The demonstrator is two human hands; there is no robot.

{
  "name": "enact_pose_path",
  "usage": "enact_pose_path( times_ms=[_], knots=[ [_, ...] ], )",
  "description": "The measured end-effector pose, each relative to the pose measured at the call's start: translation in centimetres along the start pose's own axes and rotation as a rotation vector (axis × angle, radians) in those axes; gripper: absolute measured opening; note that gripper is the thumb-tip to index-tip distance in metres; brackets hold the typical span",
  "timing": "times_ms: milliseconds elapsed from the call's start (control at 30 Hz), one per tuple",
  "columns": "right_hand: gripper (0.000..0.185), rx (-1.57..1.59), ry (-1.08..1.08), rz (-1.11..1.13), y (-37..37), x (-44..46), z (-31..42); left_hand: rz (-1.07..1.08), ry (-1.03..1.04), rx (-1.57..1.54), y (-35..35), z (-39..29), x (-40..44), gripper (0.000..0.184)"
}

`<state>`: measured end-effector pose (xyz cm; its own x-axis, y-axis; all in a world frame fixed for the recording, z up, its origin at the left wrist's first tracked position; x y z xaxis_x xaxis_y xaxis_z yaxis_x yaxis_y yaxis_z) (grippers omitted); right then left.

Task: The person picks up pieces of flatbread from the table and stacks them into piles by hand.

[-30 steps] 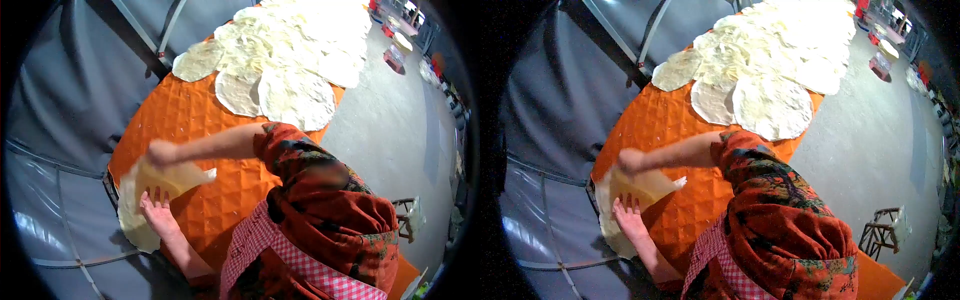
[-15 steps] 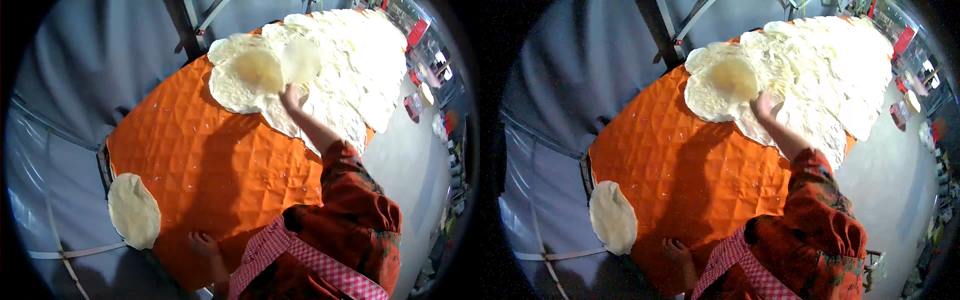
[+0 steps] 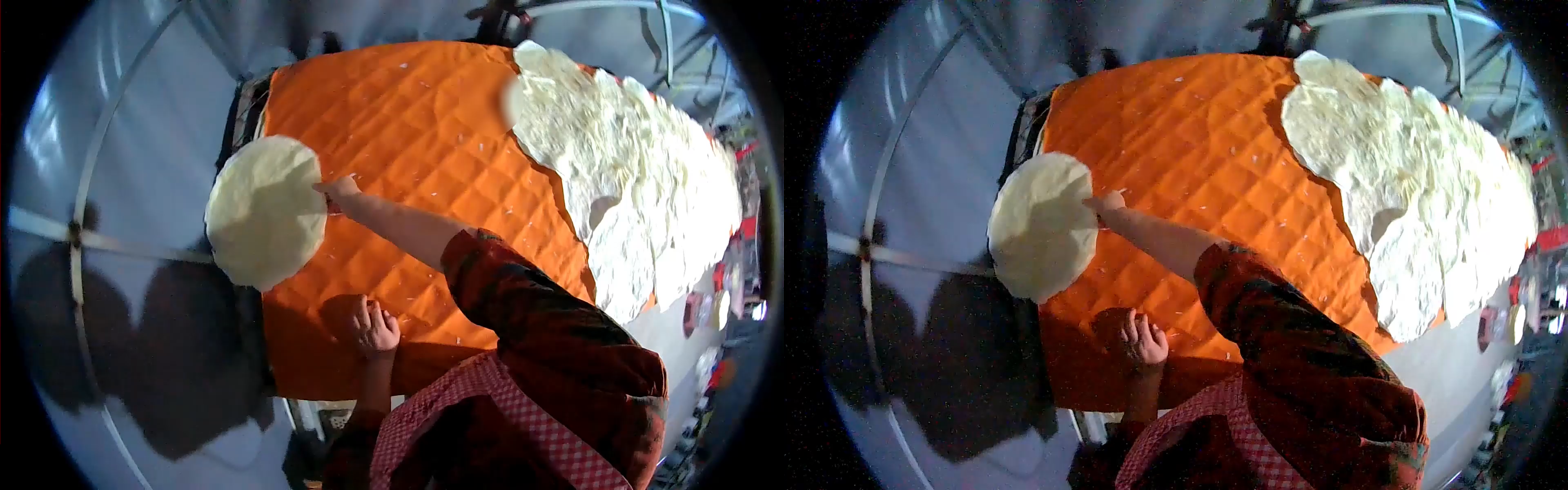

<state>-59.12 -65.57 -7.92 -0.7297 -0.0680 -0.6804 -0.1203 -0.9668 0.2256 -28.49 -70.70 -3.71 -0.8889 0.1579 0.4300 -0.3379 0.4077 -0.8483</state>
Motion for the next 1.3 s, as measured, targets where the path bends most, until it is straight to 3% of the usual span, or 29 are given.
enact_pose_path(
  times_ms=[33, 100, 133, 233, 367, 500, 567, 600, 633, 667, 767, 867, 933, 1067, 1300],
  knots=[
    [0.019, 0.038, 0.082, -0.020, 0.9, -0.8, -0.2, -0.009, -0.001, 0.013, -0.1, 0.1, 0.1, 0.025],
    [0.019, -0.159, 0.030, -0.061, 1.8, 0.0, -0.5, -0.022, 0.011, 0.042, -0.5, -0.1, -0.1, 0.025],
    [0.019, -0.248, 0.001, -0.080, 2.5, 0.4, 0.0, 0.081, -0.081, -0.044, 0.1, 0.5, -0.5, 0.028],
    [0.020, -0.560, -0.460, -0.042, 5.6, -0.4, 6.5, 0.087, -0.074, -0.053, 0.1, 0.6, -0.6, 0.030],
    [0.026, -1.065, -1.269, -0.135, 11.5, -14.9, 19.2, 0.015, -0.055, -0.069, 0.7, 0.8, -1.5, 0.030],
    [0.018, -1.327, -1.482, 0.011, 13.9, -33.4, 18.7, -0.046, -0.080, -0.184, 2.6, 1.7, -2.5, 0.027],
    [0.016, -1.489, -1.483, 0.086, 13.2, -36.3, 13.3, 0.001, -0.269, -0.911, 2.1, 4.0, -2.0, 0.030],
    [0.015, -1.501, -1.372, 0.096, 12.4, -37.5, 10.1, -0.055, -0.621, -1.443, 1.4, 4.9, -1.6, 0.038],
    [0.014, -1.507, -1.255, 0.106, 11.4, -38.1, 7.0, -0.132, -0.821, -1.827, -5.1, 3.1, 0.6, 0.046],
    [0.017, -1.510, -1.169, 0.122, 10.2, -37.1, 3.6, -0.197, -0.926, -2.094, -6.7, 3.0, 0.9, 0.052],
    [0.028, -1.411, -0.779, 0.286, 5.1, -32.3, -6.7, -0.062, -0.780, -2.427, -9.6, 1.9, -0.5, 0.060],
    [0.042, -1.207, -0.536, 0.385, 1.5, -31.8, -10.2, 0.036, -0.936, -2.105, -7.0, 1.8, -3.3, 0.065],
    [0.049, -1.133, -0.457, 0.417, -0.6, -31.3, -11.0, 0.066, -0.920, -2.079, -6.5, 1.9, -3.4, 0.067],
    [0.041, -0.948, -0.572, 0.540, -2.2, -30.7, -11.0, 0.106, -0.961, -2.041, -7.5, 0.6, -2.7, 0.068],
    [0.032, -0.837, -0.530, 0.404, -4.1, -31.3, -10.2, 0.137, -0.823, -2.020, -7.3, 0.1, -2.3, 0.055]
  ],
)
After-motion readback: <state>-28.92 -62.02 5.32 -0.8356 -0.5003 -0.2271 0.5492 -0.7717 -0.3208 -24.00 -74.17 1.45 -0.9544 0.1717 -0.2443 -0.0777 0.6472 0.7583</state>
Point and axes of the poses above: each hand's wrist, its own x-axis towards the middle knuckle, its own y-axis out of the palm, z = x × y, the point moved 6 cm from there along x, towards the middle knuckle, and after that the axes turned 4 degrees about y, right-handed, at the moved point
